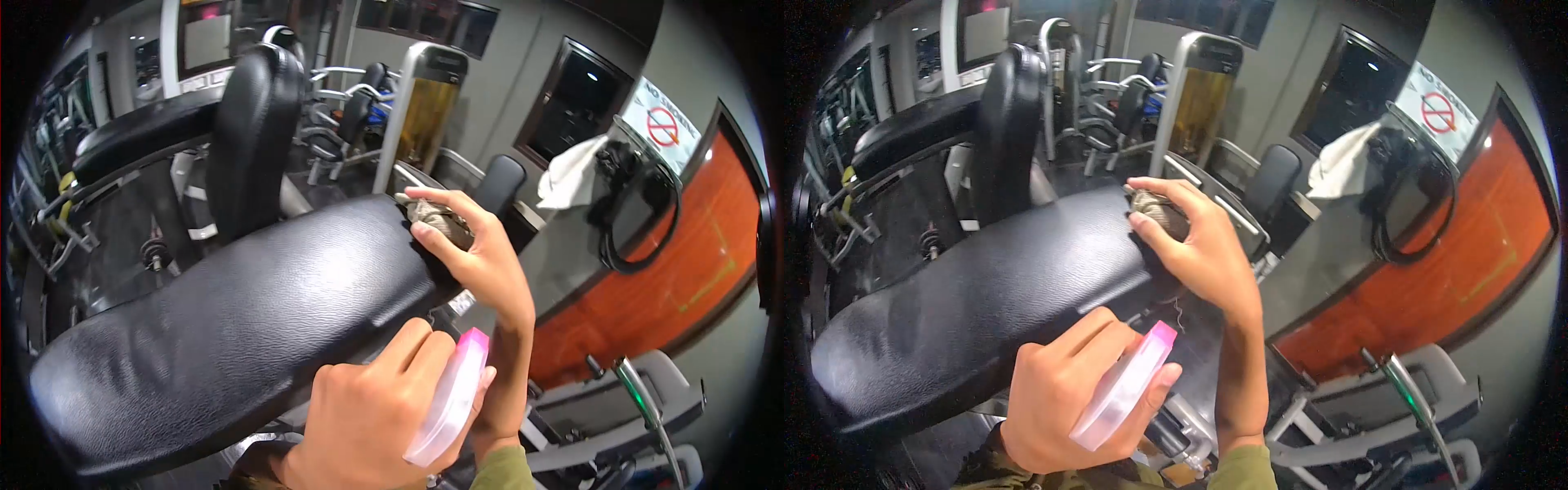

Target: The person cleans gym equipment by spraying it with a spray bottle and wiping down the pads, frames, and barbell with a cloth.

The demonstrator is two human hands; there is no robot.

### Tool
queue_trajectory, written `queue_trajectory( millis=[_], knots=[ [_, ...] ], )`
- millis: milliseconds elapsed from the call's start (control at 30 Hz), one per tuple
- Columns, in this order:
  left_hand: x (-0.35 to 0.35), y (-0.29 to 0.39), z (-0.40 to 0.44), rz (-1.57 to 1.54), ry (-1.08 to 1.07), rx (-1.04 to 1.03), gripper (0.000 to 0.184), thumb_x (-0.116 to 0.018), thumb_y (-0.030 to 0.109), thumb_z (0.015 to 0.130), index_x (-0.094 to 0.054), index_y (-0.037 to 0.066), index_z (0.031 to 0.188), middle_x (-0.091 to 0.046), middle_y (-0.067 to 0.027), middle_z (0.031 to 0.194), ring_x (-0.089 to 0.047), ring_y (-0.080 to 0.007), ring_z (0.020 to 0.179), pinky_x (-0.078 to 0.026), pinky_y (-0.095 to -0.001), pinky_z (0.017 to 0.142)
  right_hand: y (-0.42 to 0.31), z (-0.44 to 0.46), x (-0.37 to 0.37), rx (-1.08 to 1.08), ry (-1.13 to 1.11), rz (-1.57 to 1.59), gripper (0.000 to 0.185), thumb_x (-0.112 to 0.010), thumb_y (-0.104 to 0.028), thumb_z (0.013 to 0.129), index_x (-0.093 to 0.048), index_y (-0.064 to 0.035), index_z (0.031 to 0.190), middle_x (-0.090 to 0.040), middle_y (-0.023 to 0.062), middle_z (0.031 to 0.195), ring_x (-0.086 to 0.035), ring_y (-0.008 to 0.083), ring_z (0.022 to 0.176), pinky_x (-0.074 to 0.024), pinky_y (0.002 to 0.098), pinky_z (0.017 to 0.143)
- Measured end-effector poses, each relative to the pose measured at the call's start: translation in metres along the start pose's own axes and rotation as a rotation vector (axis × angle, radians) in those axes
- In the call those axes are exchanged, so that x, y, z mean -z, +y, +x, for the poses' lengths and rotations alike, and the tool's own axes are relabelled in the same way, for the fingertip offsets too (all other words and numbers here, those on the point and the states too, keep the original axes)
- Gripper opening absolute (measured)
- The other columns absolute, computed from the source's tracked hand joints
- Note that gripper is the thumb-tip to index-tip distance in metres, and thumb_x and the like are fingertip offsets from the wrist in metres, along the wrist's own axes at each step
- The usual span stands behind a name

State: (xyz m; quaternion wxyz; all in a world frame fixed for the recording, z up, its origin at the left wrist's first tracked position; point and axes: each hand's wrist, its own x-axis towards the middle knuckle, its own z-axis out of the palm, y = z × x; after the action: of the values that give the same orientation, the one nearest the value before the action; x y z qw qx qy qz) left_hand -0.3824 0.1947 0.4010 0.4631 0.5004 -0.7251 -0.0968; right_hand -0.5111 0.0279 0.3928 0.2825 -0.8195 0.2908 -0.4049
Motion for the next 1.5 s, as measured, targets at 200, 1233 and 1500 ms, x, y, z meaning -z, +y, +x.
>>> queue_trajectory(
  millis=[200, 1233, 1500],
  knots=[
    [0.021, 0.008, -0.004, 0.073, 0.099, 0.068, 0.017, -0.074, 0.015, 0.08, -0.064, 0.001, 0.08, -0.057, -0.0107, 0.068, -0.059, -0.0301, 0.054, -0.044, -0.0351, 0.049, 0.009, 0.005, 0.0, 0.109, -0.013, -0.098, 0.032, -0.07, -0.017, 0.086, -0.068, -0.0092, 0.117, -0.069, 0.0106, 0.102, -0.067, 0.022, 0.09, -0.0487, 0.031, 0.083],
    [0.034, -0.027, 0.043, -0.167, -0.004, 0.356, 0.027, -0.048, 0.024, 0.096, -0.061, 0.001, 0.103, -0.059, -0.0123, 0.068, -0.059, -0.0186, 0.043, -0.048, -0.031, 0.041, 0.04, -0.002, -0.022, -0.096, 0.321, -0.025, 0.04, -0.063, -0.035, 0.092, -0.065, -0.007, 0.121, -0.071, 0.0175, 0.108, -0.068, 0.0306, 0.103, -0.0494, 0.0352, 0.09],
    [0.031, -0.029, 0.041, -0.016, 0.054, 0.221, 0.027, -0.045, 0.021, 0.096, -0.06, 0.001, 0.107, -0.061, -0.0128, 0.071, -0.061, -0.0184, 0.046, -0.049, -0.0312, 0.041, 0.04, -0.009, -0.029, -0.12, 0.466, -0.049, 0.046, -0.062, -0.037, 0.094, -0.055, 0.0003, 0.12, -0.069, 0.0243, 0.105, -0.067, 0.0368, 0.101, -0.0501, 0.0398, 0.088]
  ],
)
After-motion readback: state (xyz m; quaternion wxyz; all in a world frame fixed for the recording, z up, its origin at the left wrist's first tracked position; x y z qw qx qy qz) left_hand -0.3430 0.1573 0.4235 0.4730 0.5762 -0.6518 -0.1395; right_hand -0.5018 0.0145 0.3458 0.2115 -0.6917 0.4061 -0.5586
